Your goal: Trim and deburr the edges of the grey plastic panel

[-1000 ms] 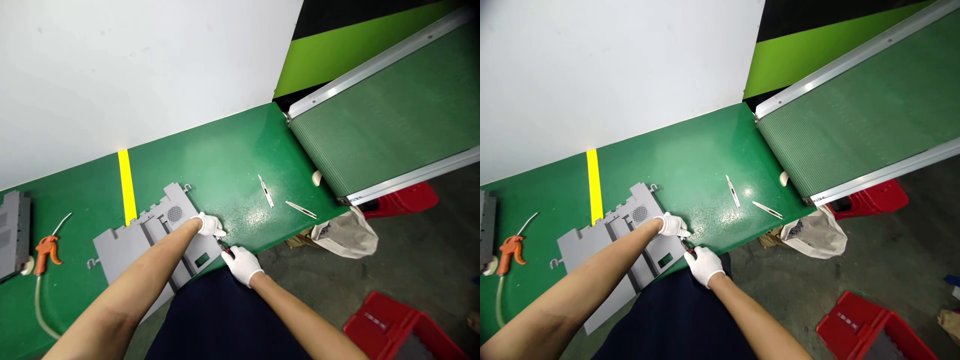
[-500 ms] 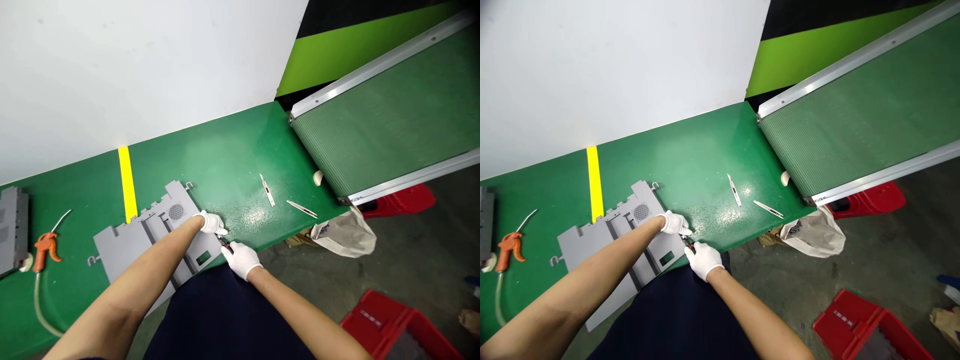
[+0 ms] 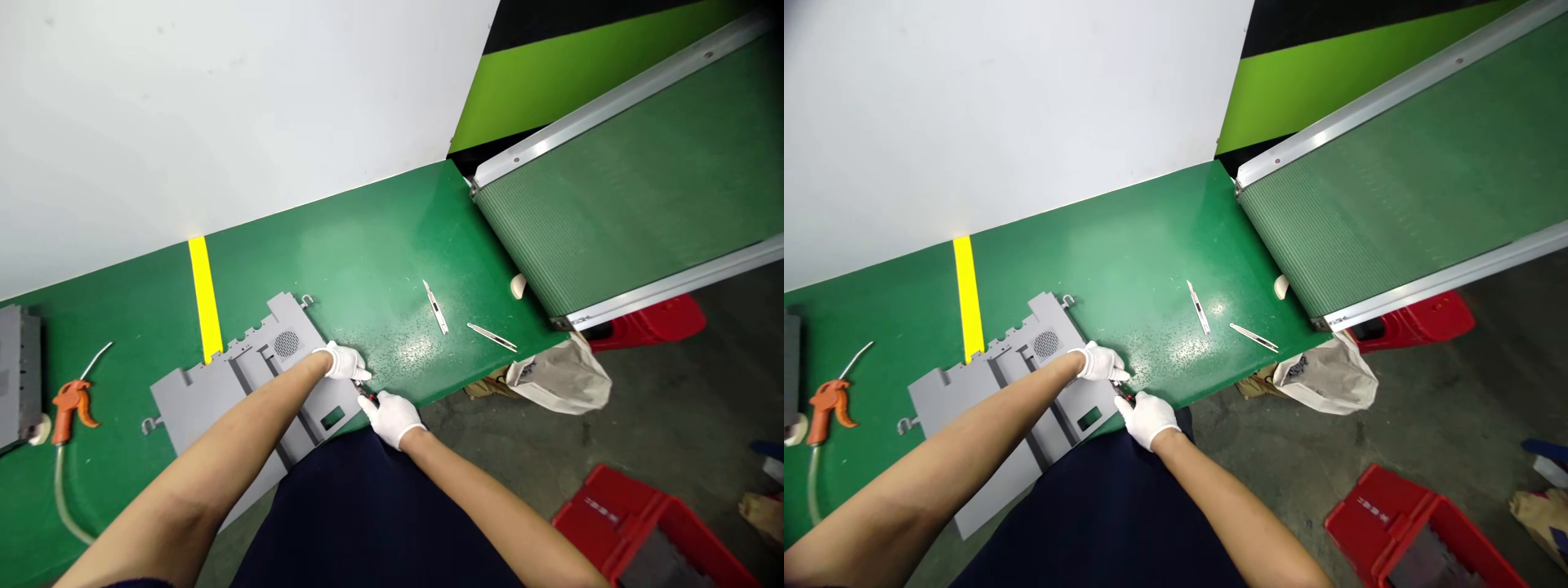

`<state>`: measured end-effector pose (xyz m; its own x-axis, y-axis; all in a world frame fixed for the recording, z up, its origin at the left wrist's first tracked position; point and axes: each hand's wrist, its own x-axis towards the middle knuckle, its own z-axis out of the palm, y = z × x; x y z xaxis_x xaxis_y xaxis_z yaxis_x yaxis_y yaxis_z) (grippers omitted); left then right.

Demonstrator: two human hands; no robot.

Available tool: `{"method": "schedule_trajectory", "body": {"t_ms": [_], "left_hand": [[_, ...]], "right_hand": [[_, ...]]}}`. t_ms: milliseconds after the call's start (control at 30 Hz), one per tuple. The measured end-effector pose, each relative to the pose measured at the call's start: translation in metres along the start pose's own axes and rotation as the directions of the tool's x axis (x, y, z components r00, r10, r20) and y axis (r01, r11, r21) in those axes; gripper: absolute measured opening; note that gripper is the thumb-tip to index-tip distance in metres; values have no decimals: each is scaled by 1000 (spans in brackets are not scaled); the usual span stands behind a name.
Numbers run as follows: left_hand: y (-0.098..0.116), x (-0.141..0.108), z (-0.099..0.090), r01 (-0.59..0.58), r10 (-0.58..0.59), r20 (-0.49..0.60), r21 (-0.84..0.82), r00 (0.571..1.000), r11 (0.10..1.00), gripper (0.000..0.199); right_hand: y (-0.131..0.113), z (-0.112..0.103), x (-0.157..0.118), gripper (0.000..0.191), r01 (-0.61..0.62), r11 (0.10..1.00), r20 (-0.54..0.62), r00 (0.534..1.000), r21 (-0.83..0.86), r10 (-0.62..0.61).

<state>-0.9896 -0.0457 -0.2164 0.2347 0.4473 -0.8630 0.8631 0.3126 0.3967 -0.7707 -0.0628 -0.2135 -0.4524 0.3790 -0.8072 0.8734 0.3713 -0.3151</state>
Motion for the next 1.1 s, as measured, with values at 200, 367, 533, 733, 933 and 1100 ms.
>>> {"method": "schedule_trajectory", "body": {"t_ms": [200,367,533,733,933,1100], "left_hand": [[0,6,9,-87,83,-83,-50,993,995,30],[10,25,-2,-53,54,-29,39,998,998,35],[6,1,-2,-173,178,-122,48,977,984,31],[-6,-30,28,-265,223,-457,-29,861,964,37],[2,5,2,62,-170,-342,-303,924,951,39],[-8,-32,-19,-254,-87,-489,-588,868,768,47]], "right_hand": [[-4,-1,-1,72,16,994,-19,1000,-106,-18],[-5,-4,-3,72,48,986,-23,998,-158,-52],[-5,-8,0,70,47,986,-23,998,-161,-52],[-9,-11,-1,69,63,986,-44,997,-155,-70],[-23,-20,-10,73,0,981,-7,1000,-192,-1],[-9,-36,-18,75,-70,989,3,997,-127,71]]}}
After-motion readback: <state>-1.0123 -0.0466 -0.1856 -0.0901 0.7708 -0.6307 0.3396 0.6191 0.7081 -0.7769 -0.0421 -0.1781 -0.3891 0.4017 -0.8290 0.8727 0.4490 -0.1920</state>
